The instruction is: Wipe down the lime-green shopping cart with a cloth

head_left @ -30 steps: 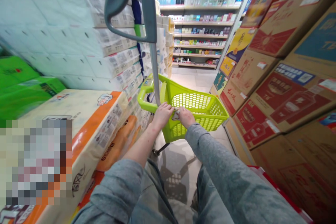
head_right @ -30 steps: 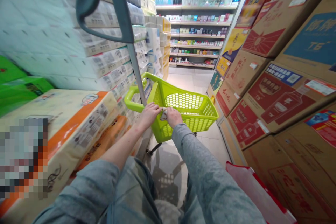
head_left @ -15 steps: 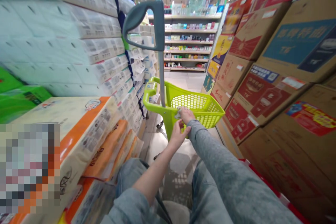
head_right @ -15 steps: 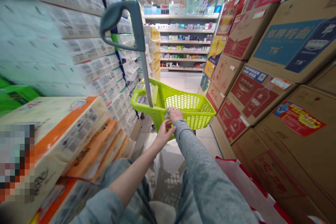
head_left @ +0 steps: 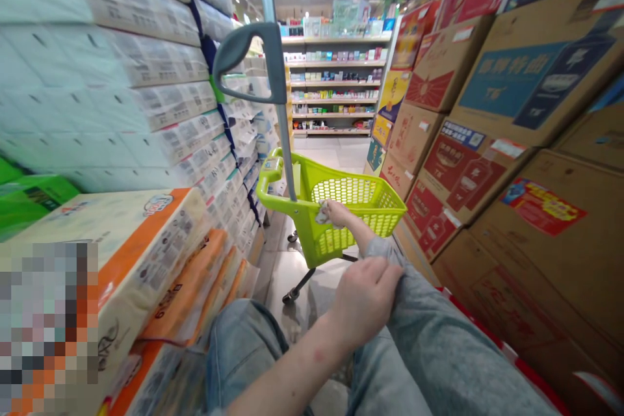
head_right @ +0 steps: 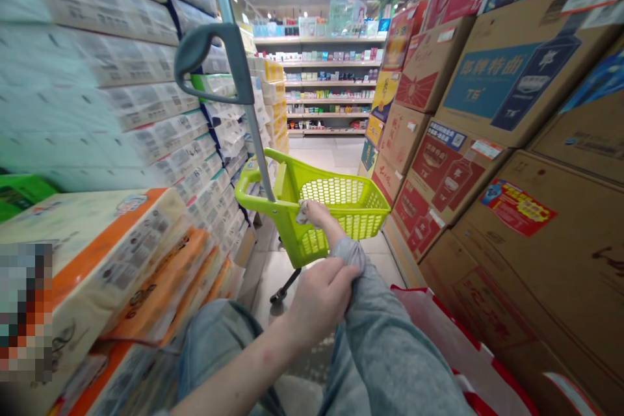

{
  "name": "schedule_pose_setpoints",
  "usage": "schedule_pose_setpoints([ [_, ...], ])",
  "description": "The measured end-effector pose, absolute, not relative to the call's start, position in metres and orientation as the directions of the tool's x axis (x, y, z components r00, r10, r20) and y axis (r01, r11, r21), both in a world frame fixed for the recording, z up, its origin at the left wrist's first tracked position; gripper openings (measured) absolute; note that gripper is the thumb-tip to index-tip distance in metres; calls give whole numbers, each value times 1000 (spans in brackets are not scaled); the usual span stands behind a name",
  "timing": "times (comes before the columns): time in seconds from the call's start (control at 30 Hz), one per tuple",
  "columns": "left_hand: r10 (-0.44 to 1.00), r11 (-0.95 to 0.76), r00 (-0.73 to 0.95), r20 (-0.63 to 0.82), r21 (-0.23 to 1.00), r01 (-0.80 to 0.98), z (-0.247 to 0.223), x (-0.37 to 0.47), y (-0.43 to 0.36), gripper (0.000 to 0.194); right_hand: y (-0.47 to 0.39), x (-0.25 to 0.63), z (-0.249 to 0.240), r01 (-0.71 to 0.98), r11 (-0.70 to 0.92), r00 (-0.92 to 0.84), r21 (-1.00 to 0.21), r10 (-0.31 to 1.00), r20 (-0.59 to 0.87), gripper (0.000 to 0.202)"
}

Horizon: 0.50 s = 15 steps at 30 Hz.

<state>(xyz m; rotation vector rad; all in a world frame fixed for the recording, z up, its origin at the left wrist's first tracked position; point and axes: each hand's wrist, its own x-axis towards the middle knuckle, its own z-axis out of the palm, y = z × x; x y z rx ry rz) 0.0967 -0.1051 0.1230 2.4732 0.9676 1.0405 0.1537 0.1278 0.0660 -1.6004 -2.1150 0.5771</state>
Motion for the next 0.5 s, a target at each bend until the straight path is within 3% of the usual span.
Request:
schedule_pose_setpoints([
  [0.07, 833, -536, 353, 426, 778, 327, 96, 95, -126, 24, 135, 160, 76, 701, 245, -259, -670, 963, 81, 15],
  [0.13, 883, -297, 394, 256, 954, 45, 73, 96, -144, 20, 144, 166, 86, 542, 207, -157, -815, 977, 144, 23],
  [0.2, 875, -85, 453, 171, 975, -204, 68, 97, -159, 27, 152, 174, 93, 454, 143, 75, -879, 977, 198, 31],
  [0.27, 866, 9, 483, 129, 962, -273, 83, 97, -167, 31, 153, 181, 95, 498, 48, 273, -866, 939, 209, 32],
  [0.37, 810, -221, 539, 233, 971, -87, 131, 98, -168, 31, 141, 188, 86, 659, -50, 334, -751, 913, 232, 26],
  [0.43, 813, -381, 500, 298, 922, 72, 162, 108, -165, 23, 127, 187, 77, 787, -37, 266, -616, 921, 284, 23],
  [0.5, 768, -486, 531, 358, 866, 119, 175, 125, -167, 23, 117, 184, 69, 888, 23, 152, -459, 928, 340, 22],
])
